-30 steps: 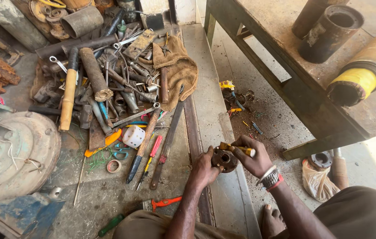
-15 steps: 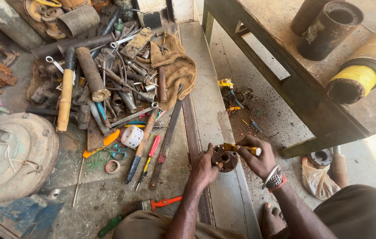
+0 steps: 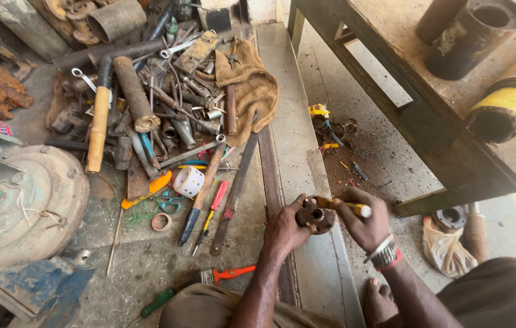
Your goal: The person sits on the floor and uses a wire brush to scrub the inside and outside surfaces of a cylindrical metal part. They rotate the part frequently to clean different areas, including the inner bore and outer rim.
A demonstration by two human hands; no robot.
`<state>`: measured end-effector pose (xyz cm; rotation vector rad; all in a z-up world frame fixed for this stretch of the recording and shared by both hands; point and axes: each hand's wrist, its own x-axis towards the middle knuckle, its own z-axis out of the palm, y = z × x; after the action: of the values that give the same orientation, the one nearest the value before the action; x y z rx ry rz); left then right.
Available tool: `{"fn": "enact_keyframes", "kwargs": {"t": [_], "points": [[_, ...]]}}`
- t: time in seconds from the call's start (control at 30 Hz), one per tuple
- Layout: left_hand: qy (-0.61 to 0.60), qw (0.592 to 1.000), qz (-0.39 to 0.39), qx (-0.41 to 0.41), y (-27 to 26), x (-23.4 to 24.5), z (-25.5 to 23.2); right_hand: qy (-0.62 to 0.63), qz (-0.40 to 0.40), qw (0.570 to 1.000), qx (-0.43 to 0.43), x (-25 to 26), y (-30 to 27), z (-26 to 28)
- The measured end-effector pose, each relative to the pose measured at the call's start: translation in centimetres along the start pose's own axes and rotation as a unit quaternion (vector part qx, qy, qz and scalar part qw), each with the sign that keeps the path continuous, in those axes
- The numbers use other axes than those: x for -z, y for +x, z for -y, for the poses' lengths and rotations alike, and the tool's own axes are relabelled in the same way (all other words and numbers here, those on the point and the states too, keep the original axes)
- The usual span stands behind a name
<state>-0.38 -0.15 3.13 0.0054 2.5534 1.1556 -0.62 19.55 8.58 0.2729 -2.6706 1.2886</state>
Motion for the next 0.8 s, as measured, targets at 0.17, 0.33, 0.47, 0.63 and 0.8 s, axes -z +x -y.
{"fn": "enact_keyframes", "kwargs": {"t": [0.17, 0.33, 0.47, 0.63, 0.8], "points": [[-0.016, 1.0, -0.009, 0.003, -0.4, -0.4, 0.1, 0.05, 0.02, 0.998, -0.043, 0.2, -0.8, 0.8], [-0.036, 0.999, -0.007, 0.006, -0.3, -0.3, 0.9, 0.066, -0.001, 0.995, -0.074, -0.1, -0.6, 1.5], [-0.035, 0.999, -0.011, -0.005, 0.0, -0.2, 0.9, -0.01, 0.03, 0.999, -0.019, 0.2, -0.8, 1.9], [-0.02, 0.999, -0.026, -0.025, 0.1, -1.0, 1.6, -0.011, 0.009, 0.999, 0.029, -0.3, -2.0, 2.1], [-0.045, 0.995, -0.044, -0.082, 0.4, -1.1, 2.3, 0.051, -0.025, 0.998, 0.031, -0.4, -2.2, 2.1]]}}
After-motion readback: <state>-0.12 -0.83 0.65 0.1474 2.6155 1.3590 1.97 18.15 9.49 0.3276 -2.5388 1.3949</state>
